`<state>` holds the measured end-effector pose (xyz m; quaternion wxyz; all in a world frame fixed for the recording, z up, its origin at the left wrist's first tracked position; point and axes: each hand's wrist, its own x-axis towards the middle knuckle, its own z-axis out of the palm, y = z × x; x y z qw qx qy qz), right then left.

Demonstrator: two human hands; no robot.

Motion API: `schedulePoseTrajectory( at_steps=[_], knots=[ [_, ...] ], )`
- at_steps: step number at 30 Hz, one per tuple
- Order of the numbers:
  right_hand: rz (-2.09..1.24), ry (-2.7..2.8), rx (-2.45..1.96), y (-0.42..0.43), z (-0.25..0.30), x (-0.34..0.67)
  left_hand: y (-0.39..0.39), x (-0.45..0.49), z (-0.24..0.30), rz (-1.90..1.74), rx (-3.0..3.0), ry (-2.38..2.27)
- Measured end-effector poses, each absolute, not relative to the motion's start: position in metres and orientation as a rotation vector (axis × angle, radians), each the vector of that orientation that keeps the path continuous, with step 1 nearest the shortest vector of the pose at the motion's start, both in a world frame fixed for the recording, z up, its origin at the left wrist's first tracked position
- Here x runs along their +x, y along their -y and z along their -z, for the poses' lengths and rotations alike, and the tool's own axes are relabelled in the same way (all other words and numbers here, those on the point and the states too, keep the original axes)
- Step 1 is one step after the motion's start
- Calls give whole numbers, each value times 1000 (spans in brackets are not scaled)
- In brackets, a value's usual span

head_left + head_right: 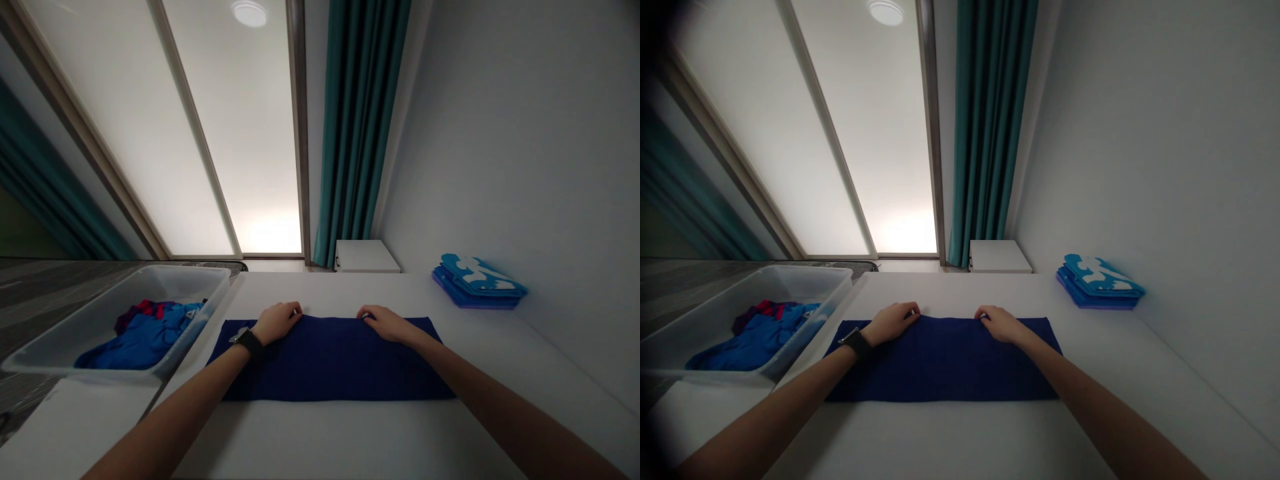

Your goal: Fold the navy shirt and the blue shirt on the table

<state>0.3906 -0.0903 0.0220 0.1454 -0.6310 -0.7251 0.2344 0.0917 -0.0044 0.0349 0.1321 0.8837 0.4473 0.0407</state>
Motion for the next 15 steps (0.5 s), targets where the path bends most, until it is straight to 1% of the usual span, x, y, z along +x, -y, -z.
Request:
schedulePoseTrajectory(
  at_steps=[4,7,11,13,15],
  knots=[
    [-550,2136,-1855,89,-10,391,9,88,-32,-82,2685,-1335],
    [-527,2145,-1831,90,-8,391,10,87,-34,-75,2776,-1335],
    [-511,2171,-1869,93,-18,383,17,99,-39,-209,2858,-1288],
    [-406,2177,-1964,95,-25,373,24,110,-40,-290,2876,-1225],
    [-220,2199,-2016,98,-30,360,32,123,-38,-356,2900,-1166]
  ],
)
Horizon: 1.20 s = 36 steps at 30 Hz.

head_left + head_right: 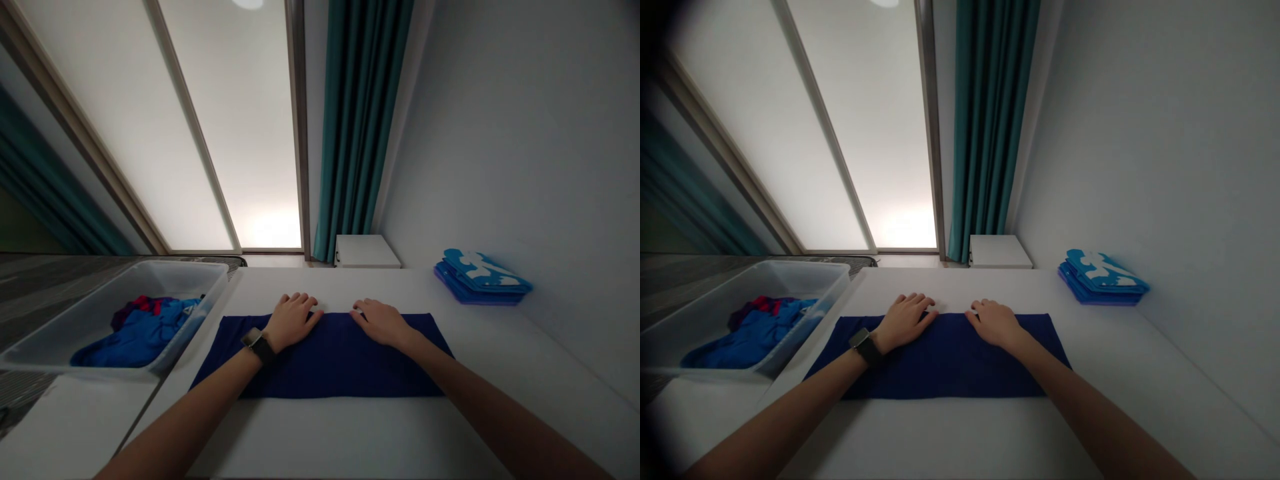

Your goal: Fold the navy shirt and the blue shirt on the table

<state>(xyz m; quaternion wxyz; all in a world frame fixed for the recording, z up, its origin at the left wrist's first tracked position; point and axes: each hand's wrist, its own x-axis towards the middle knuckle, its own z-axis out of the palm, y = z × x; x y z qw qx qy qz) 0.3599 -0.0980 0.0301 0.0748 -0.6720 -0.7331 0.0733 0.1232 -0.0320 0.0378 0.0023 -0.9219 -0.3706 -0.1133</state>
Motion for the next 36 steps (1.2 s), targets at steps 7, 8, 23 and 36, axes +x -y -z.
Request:
schedulePoseTrajectory(
  at_steps=[7,8,23,36],
  knots=[
    [144,2287,-1958,100,-15,334,46,147,-13,297,-2853,1051],
    [155,2288,-1954,100,-11,334,46,147,-11,294,-2853,1043],
    [187,2246,-1882,101,1,341,45,145,-11,272,-2960,917],
    [121,2153,-1922,102,-7,347,43,143,-3,262,-2986,923]
  ],
)
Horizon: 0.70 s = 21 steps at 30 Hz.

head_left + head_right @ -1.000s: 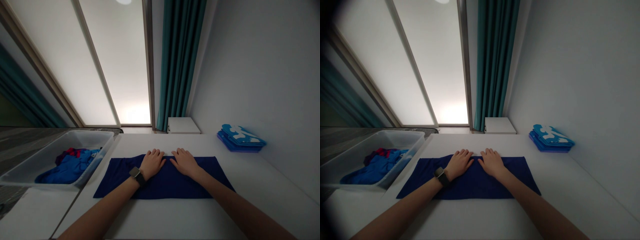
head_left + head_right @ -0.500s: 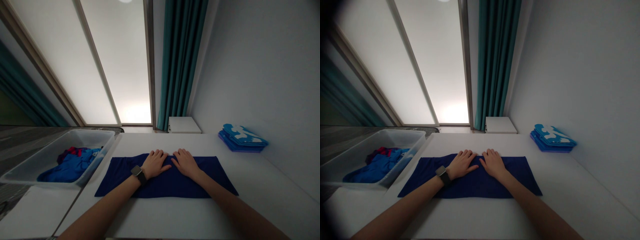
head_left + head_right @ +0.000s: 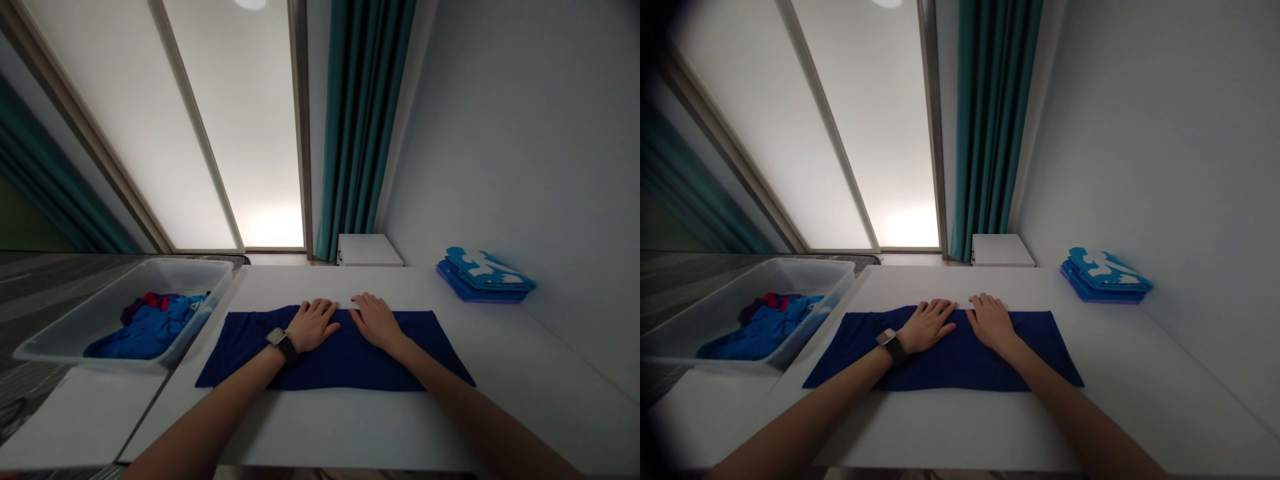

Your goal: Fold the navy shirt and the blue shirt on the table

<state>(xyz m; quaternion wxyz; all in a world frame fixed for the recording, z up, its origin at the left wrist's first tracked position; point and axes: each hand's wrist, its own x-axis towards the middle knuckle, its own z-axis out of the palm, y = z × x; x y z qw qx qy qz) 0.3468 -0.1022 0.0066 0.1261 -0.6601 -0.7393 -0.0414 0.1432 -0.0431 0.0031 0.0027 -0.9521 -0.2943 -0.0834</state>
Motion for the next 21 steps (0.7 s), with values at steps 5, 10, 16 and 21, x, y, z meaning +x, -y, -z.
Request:
schedulePoseTrajectory(
  at_steps=[5,10,16,21],
  knots=[
    [-195,2068,-2122,95,-16,367,47,144,-9,329,-2974,935],
    [-428,2072,-1992,92,-21,378,41,145,-13,423,-3024,971],
    [-90,2342,-1671,116,-28,369,38,140,-22,351,-2959,880],
    [-137,2339,-1539,128,-21,373,32,121,-28,323,-2912,927]
  ],
)
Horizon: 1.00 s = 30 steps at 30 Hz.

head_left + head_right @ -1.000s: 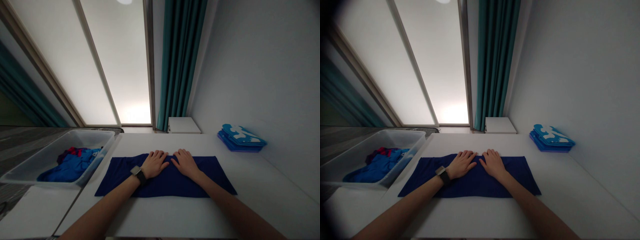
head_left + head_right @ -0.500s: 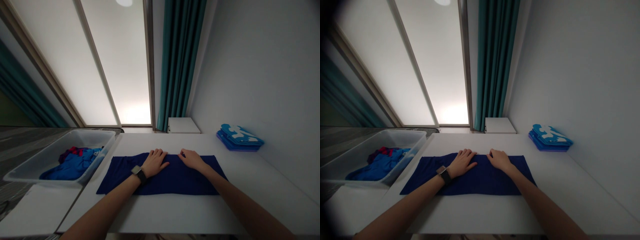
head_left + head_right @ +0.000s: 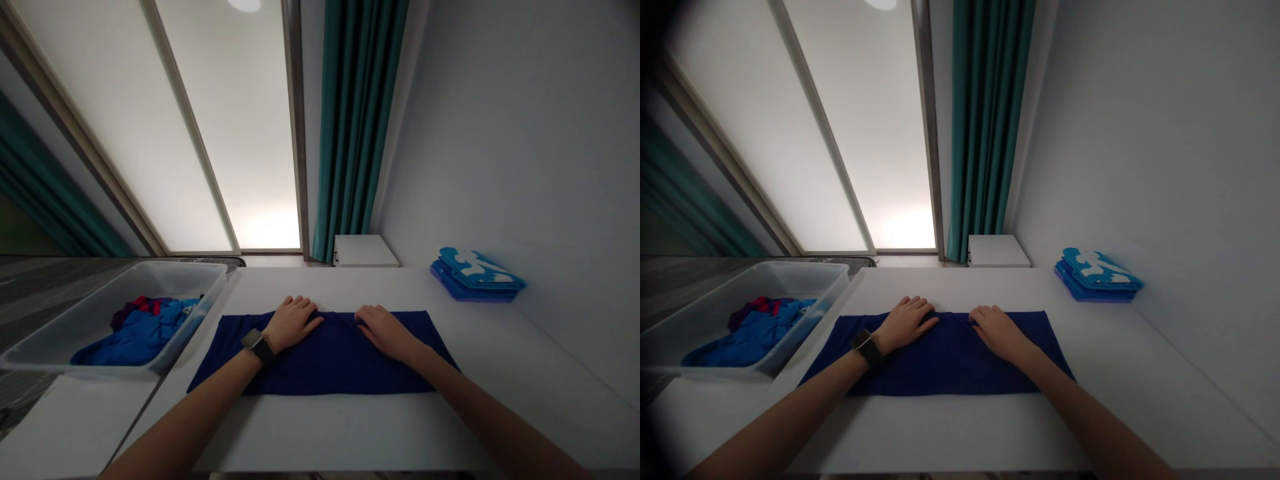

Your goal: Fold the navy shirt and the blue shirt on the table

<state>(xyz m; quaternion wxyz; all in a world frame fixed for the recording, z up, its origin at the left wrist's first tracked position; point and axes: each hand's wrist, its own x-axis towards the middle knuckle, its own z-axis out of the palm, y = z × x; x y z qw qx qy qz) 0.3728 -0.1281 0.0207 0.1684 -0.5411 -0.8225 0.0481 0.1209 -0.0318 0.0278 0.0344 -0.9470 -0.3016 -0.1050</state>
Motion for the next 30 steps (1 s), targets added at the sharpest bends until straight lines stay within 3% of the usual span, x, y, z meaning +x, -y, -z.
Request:
schedulePoseTrajectory(
  at_steps=[6,18,30],
  knots=[
    [-597,2001,-1702,102,-7,379,6,88,-30,287,-2978,1233],
    [-375,2018,-2243,85,-17,362,-4,78,-21,-61,-2812,1487],
    [-360,2059,-2043,112,-9,450,11,37,-25,212,-2858,1536]
  ],
)
